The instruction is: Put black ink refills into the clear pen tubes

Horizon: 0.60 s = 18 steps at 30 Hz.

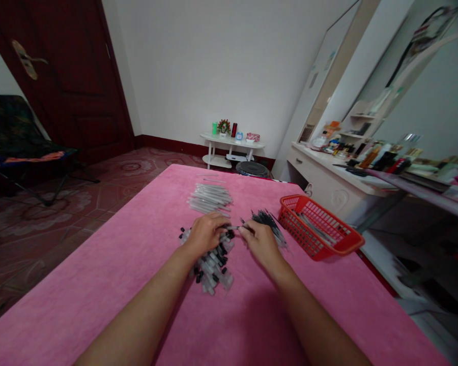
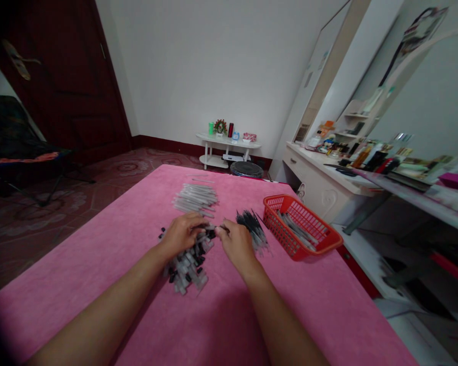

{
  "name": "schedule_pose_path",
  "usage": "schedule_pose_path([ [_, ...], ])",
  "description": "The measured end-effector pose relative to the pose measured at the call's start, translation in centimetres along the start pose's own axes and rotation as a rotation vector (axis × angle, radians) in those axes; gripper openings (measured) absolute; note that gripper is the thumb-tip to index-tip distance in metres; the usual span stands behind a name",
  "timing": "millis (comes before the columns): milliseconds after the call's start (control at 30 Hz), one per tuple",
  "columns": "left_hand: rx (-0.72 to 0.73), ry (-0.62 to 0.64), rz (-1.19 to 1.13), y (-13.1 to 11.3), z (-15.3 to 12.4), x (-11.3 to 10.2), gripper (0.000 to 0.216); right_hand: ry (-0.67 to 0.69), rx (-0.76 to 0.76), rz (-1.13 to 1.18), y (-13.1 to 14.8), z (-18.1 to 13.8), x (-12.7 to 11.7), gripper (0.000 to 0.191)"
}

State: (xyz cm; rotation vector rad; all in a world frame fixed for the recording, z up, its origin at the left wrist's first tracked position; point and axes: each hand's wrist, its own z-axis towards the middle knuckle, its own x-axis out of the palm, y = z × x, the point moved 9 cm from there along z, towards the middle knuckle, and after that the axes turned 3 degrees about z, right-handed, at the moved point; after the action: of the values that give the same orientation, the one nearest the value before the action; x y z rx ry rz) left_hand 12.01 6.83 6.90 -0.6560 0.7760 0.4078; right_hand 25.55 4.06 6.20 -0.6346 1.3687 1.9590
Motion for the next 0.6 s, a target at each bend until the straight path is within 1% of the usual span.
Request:
schedule_pose_path([
  [33, 0.001, 0.004, 0.001, 0.0, 0.01, 0.03, 0.021, 0.023, 0.016, -0.017, -0.2, -0.05, 0.22, 0.035],
  [67, 0.001, 0.005, 0.001, 0.02, 0.02, 0.04, 0.022, 0.033, 0.028, -0.026, -0.33, -0.09, 0.3, 0.037],
  [100, 0.001, 0.004, 0.0, 0.05, 0.02, 0.02, 0.023, 0.028, 0.031, -0.028, -0.35, -0.11, 0.23, 0.035],
  [167, 0.006, -0.003, -0.006, 0.06, 0.03, -0.04, 0.023, -0.006, 0.01, -0.021, -0.07, -0.11, -0.15, 0.024],
  [233, 0.018, -0.003, -0.012, -0.03, 0.02, -0.04, 0.022, -0.007, -0.008, -0.023, 0.22, -0.12, -0.23, 0.021],
  [333, 0.024, 0.006, -0.008, -0.15, -0.04, 0.05, 0.022, 0.051, 0.017, -0.054, 0.16, -0.18, 0.17, 0.038],
  [367, 0.023, 0.008, -0.006, -0.15, -0.06, 0.08, 0.022, 0.052, 0.023, -0.059, 0.14, -0.19, 0.15, 0.039],
  [500, 0.028, 0.019, -0.005, -0.02, -0.15, 0.35, 0.024, 0.018, -0.017, -0.051, 0.55, -0.14, -0.25, 0.022],
  [533, 0.033, 0.026, -0.004, 0.01, -0.16, 0.47, 0.024, 0.032, -0.016, -0.055, 0.52, -0.13, -0.12, 0.023],
  [600, 0.04, 0.04, -0.002, 0.05, -0.18, 0.67, 0.023, 0.072, 0.013, -0.071, 0.17, -0.14, 0.26, 0.036],
])
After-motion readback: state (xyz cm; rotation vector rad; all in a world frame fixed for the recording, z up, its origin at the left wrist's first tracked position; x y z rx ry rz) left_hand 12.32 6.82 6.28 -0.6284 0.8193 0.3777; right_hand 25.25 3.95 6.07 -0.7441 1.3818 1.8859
